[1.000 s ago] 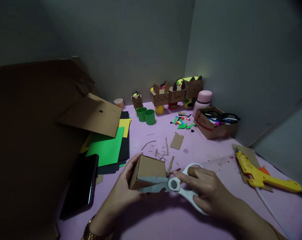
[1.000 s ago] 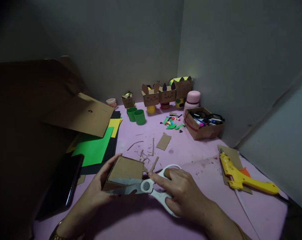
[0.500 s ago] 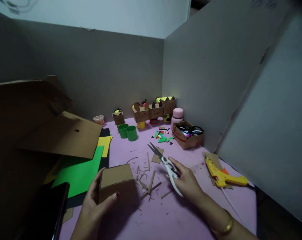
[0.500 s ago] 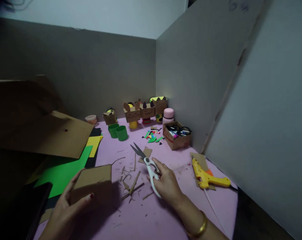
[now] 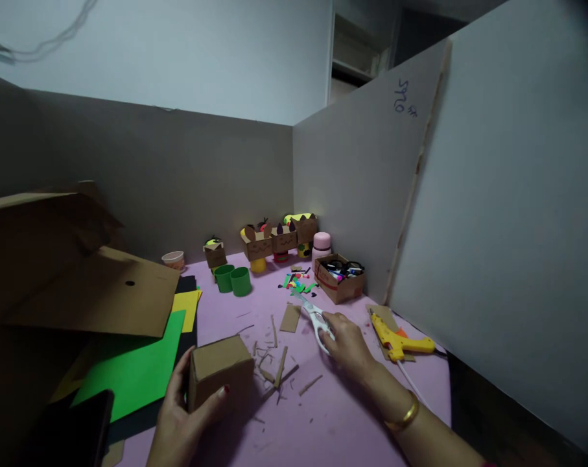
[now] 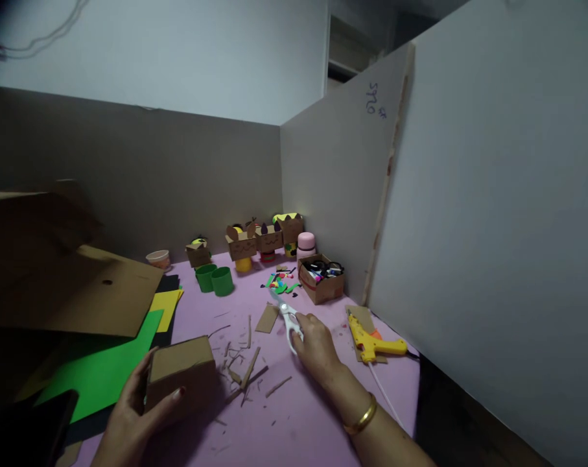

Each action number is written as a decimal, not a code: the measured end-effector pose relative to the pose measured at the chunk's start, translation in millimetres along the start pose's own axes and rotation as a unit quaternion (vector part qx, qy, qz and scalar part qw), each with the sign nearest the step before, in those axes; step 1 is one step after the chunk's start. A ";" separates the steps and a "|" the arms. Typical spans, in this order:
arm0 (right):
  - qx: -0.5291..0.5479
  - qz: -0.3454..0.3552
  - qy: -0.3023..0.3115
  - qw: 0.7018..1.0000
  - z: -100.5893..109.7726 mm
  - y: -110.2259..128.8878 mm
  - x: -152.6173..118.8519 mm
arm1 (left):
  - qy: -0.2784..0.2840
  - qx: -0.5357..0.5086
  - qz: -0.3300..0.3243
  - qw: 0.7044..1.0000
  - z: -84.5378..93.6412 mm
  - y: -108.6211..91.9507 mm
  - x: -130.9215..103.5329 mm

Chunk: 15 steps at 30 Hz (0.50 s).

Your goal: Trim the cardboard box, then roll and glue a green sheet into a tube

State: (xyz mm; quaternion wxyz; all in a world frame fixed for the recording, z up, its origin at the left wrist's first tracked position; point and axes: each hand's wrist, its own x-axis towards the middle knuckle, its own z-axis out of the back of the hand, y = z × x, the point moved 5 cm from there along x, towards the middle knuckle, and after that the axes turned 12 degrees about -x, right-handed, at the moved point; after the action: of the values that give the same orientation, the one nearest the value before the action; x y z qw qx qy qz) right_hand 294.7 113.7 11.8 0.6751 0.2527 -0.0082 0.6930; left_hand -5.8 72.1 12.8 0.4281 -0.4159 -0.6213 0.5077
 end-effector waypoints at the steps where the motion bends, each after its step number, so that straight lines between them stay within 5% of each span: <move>1: -0.014 -0.002 0.002 1.000 3.5 0.7 2.5 | 0.001 0.013 -0.012 1.000 0.7 2.0 1.6; 6: -0.077 -0.009 0.019 0.997 10.0 0.0 20.1 | 0.020 0.075 -0.051 0.996 5.0 14.8 10.3; 15: -0.154 -0.051 0.060 0.985 -19.8 -16.9 36.4 | 0.013 0.064 -0.041 0.997 0.5 14.2 6.2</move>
State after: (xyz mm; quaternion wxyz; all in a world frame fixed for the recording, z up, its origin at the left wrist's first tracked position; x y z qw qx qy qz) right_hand 305.3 156.1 2.1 0.7395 0.1044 -0.0614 0.6621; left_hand -6.9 79.8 -0.6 0.4820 -0.3687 -0.5986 0.5229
